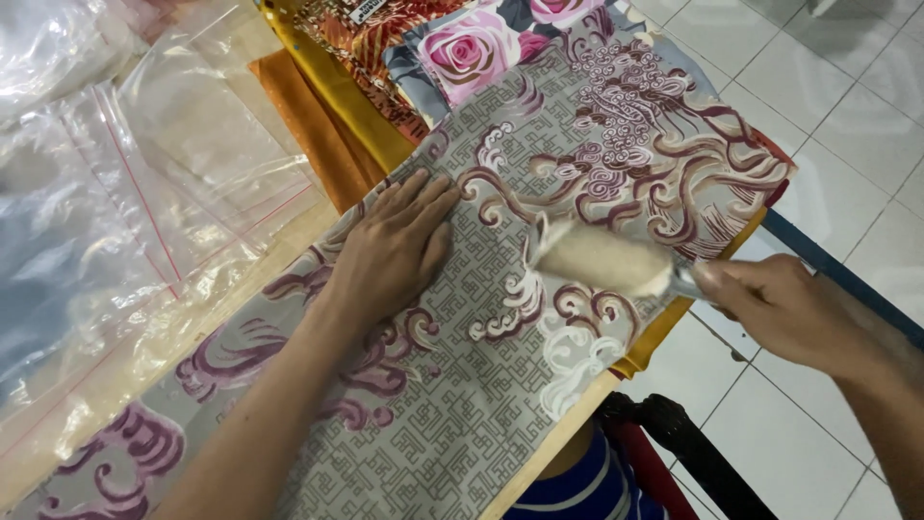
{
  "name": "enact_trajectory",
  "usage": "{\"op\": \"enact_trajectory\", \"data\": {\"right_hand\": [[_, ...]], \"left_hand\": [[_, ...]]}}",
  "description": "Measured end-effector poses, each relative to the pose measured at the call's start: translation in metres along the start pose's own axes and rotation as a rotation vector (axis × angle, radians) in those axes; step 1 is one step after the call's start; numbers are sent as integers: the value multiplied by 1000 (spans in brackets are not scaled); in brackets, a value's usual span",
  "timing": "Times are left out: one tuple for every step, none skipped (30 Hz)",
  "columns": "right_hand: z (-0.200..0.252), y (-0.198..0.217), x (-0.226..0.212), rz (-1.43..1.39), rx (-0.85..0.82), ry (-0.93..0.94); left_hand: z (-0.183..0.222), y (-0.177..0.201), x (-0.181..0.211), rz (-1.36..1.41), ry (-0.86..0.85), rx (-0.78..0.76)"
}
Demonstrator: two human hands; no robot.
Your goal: The person is preparing a piece of patterned fabric by smoothing it out with their hands and then thoroughly cleaning it using a lint roller.
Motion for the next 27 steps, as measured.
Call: {"op": "enact_trajectory", "data": {"right_hand": [[4,6,-12,-52,60,-41],[1,0,-17,-49,58,-39],[1,1,-30,4,129,43],[2,1,-44,56,201,125],[0,-5,-38,59,196,128],[-4,-14,-34,203,174,105],[-7,-23,-30,346,151,80],[-3,-26,-33,349,144,82],[1,-32,-34,371,111,70],[5,-38,-35,392,78,59],[7,-38,-32,394,76,58],[8,-47,-32,437,-12,91],[9,-57,-32,478,-96,127],[12,-59,-24,479,-96,127],[14,-68,-19,454,-165,179],[17,-78,-15,427,-235,231],[15,-77,-13,429,-236,232],[15,-71,-14,295,-201,276],[14,-65,-15,159,-165,319],[12,-64,-20,159,-165,319],[10,-53,-24,92,-85,324],[10,-42,-28,25,-4,328],[10,-43,-39,25,-2,329],[11,-38,-48,114,75,292],[12,-34,-57,203,152,256],[12,-37,-61,202,153,257],[10,-42,-59,239,130,188]], "left_hand": [[-1,-1,0,6,20,-29],[-1,-2,-2,6,24,-27],[-1,-5,-2,-44,16,-49],[0,-8,-2,-93,9,-72],[0,-9,-3,-92,15,-71],[-1,-10,-4,-97,23,-82],[-1,-13,-6,-100,32,-94],[0,-13,-7,-96,38,-95],[-1,-16,-8,-99,40,-116],[-1,-18,-9,-102,41,-137],[-1,-20,-9,-99,42,-137],[-1,-19,-9,-105,41,-129],[-1,-19,-9,-114,40,-119],[-1,-19,-9,-114,40,-118],[-1,-18,-8,-124,39,-111],[0,-18,-8,-135,38,-105],[0,-18,-9,-134,40,-103],[-1,-19,-9,-141,40,-104],[-1,-19,-9,-148,39,-107],[0,-20,-9,-149,39,-107],[0,-19,-8,-161,30,-91],[0,-18,-7,-174,21,-74],[0,-18,-6,-175,20,-73],[0,-18,-7,-163,29,-77],[0,-18,-8,-151,38,-81],[-1,-17,-8,-153,38,-81],[0,-18,-8,-151,41,-86]]}}
Point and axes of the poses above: each hand's wrist, its own z-axis away from the middle knuckle, its own y-axis out of the back of the hand, x = y × z, the point moved 10 cm from there along -z, towards the middle knuckle, and after that the axes turned 14 degrees about -x, right-handed, at the moved point
